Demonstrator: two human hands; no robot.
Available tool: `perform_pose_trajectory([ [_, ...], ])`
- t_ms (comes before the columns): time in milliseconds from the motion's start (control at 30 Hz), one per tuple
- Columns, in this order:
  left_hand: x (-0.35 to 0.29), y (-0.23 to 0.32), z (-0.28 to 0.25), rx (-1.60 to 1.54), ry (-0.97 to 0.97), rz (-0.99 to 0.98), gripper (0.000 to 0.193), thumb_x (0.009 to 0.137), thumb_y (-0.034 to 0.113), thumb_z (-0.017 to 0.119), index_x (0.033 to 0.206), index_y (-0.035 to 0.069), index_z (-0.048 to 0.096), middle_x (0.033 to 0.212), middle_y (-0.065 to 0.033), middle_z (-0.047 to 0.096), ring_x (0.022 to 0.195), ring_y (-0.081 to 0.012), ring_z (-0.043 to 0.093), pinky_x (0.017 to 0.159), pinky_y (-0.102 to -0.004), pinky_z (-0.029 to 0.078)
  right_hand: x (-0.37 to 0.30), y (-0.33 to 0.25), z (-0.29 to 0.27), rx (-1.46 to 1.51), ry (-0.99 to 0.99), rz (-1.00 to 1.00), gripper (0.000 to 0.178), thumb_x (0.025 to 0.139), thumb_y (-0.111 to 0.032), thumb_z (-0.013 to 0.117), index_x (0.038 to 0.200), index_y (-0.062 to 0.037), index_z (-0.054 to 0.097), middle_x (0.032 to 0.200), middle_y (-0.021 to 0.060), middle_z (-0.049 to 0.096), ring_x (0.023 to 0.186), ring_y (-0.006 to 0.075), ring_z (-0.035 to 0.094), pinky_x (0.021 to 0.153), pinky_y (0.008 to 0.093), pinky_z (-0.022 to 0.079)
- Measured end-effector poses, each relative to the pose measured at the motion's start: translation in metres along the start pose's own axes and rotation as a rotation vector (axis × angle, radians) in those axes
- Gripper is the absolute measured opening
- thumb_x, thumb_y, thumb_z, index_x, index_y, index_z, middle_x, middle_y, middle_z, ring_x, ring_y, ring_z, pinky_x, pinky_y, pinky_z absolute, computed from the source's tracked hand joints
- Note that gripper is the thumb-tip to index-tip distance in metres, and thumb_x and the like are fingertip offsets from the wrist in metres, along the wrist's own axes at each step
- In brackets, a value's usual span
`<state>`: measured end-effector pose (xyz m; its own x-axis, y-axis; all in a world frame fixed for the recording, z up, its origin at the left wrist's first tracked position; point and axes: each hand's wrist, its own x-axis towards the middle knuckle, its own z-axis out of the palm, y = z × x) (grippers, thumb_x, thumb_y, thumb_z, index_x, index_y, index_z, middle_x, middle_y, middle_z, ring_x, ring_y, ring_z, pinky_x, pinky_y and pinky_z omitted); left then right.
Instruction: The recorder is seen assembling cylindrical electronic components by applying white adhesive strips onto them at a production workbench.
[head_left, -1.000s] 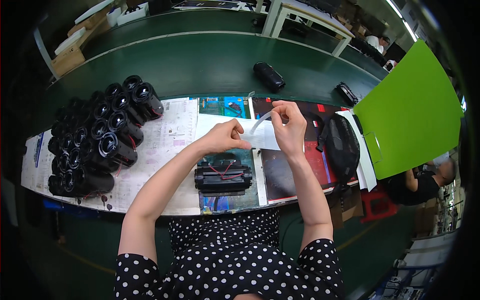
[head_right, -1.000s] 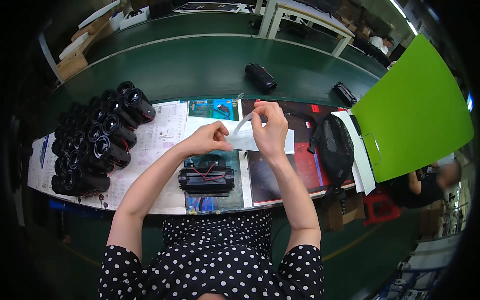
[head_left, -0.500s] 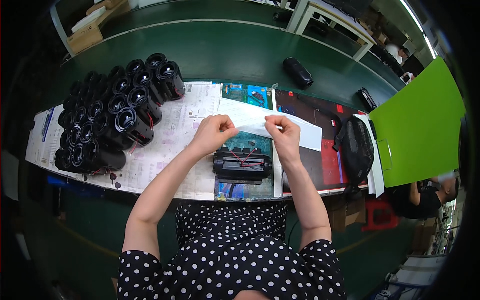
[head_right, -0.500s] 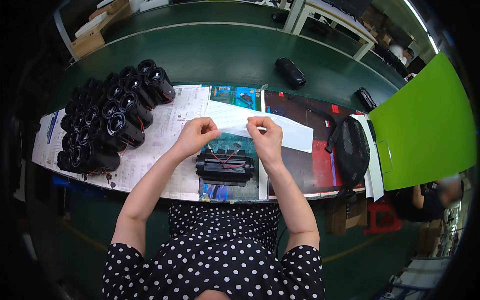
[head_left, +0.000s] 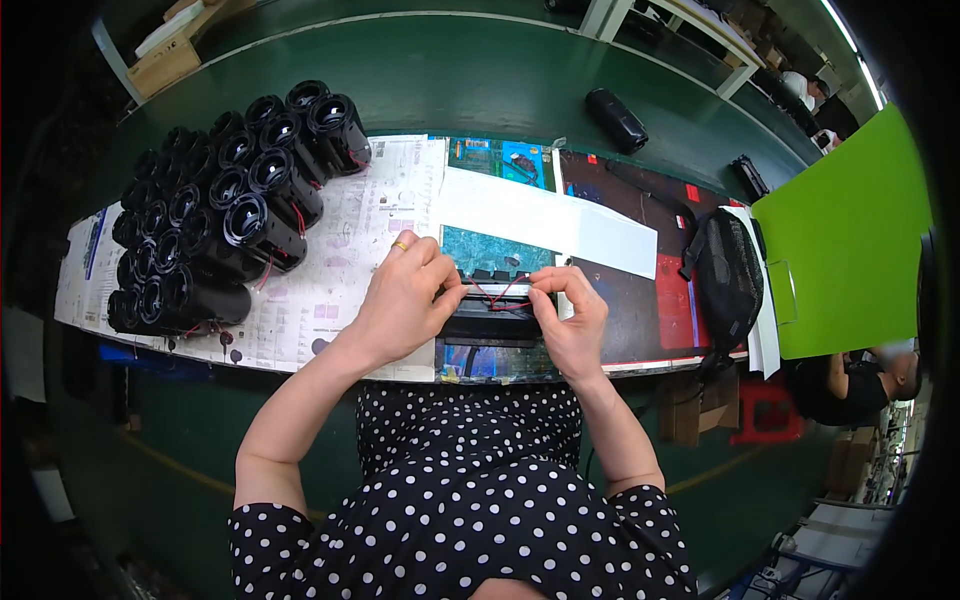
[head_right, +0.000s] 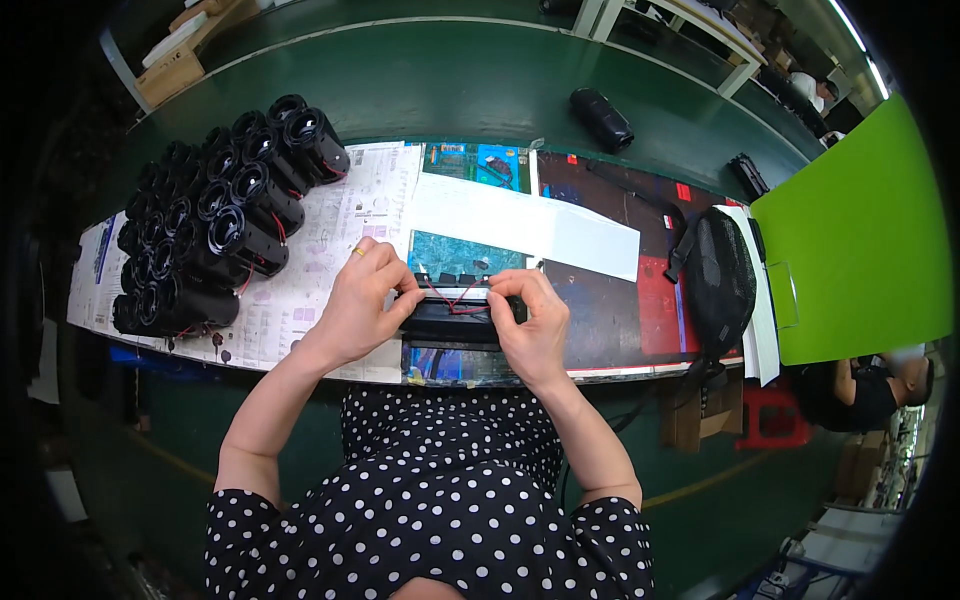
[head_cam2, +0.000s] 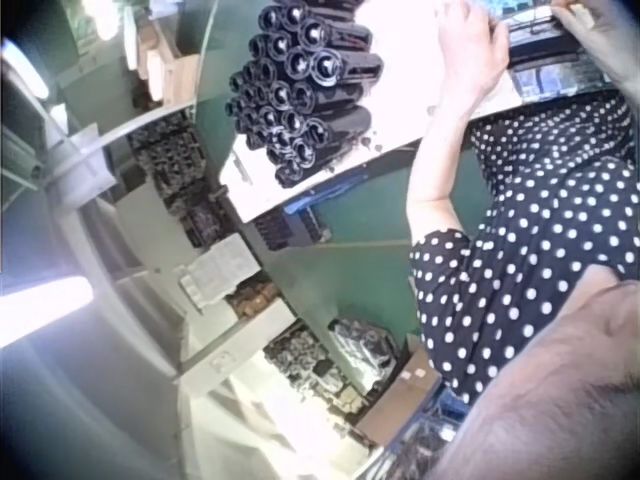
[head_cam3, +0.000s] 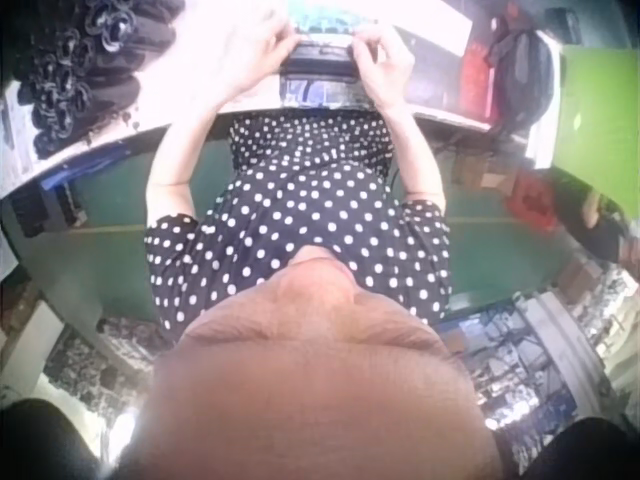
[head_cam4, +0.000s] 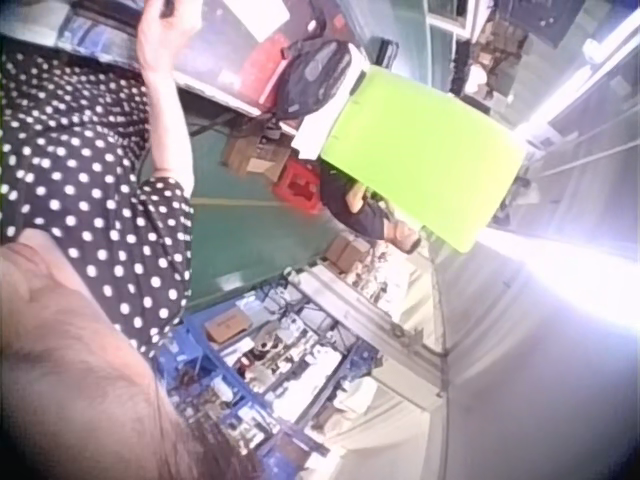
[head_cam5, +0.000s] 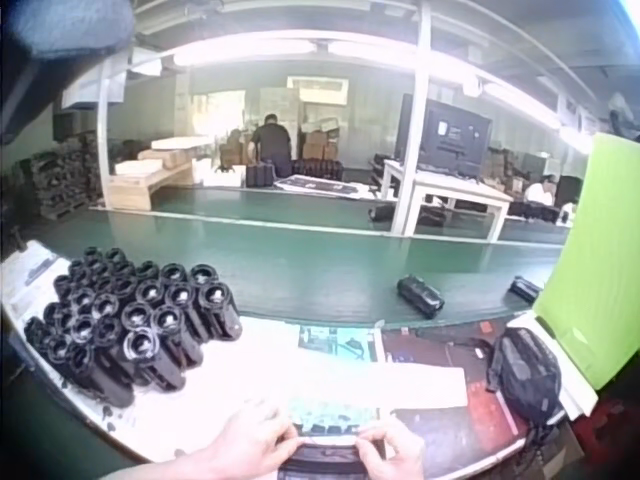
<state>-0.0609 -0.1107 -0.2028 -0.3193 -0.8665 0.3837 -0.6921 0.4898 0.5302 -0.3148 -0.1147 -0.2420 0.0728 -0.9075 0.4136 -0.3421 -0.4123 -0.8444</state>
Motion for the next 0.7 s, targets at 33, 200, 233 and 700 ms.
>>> perform_pose_trajectory([
  [33,-0.002,0.0,0.004,0.014,0.026,0.019,0.018,0.086,0.007,0.084,0.084,0.004,0.066,0.09,-0.0115,0.059,0.093,-0.0328,0.057,0.082,-0.0444,0.049,-0.001,0.001,0.001,-0.003,0.005,-0.012,0.004,0.093,0.003,0.076,0.095,0.0014,0.073,0.104,0.0118,0.077,0.097,0.0192,0.072,0.09,0.0316,0.055],
  [200,-0.003,0.008,0.009,0.074,0.074,0.061,0.019,0.085,0.0,0.082,0.084,0.003,0.064,0.09,-0.0122,0.059,0.09,-0.0338,0.06,0.078,-0.0451,0.053,-0.004,0.004,0.001,-0.074,0.028,-0.104,0.007,0.091,0.005,0.076,0.096,0.0004,0.072,0.103,0.0117,0.077,0.093,0.0204,0.073,0.086,0.033,0.057],
  [233,-0.004,0.01,0.009,0.095,0.07,0.065,0.018,0.085,0.0,0.082,0.084,0.002,0.064,0.09,-0.0126,0.059,0.09,-0.034,0.061,0.078,-0.045,0.054,-0.005,0.005,0.001,-0.086,0.032,-0.121,0.008,0.091,0.005,0.076,0.096,0.0002,0.072,0.103,0.0118,0.077,0.093,0.0207,0.073,0.085,0.0331,0.057],
  [700,0.012,0.039,0.0,0.479,-0.272,-0.004,0.016,0.088,0.004,0.077,0.092,-0.002,0.063,0.097,-0.0198,0.064,0.098,-0.0373,0.068,0.083,-0.044,0.058,0.001,-0.013,0.002,-0.36,0.021,-0.114,0.013,0.087,-0.001,0.079,0.089,-0.0034,0.066,0.093,0.0105,0.075,0.084,0.0327,0.074,0.071,0.0429,0.058],
])
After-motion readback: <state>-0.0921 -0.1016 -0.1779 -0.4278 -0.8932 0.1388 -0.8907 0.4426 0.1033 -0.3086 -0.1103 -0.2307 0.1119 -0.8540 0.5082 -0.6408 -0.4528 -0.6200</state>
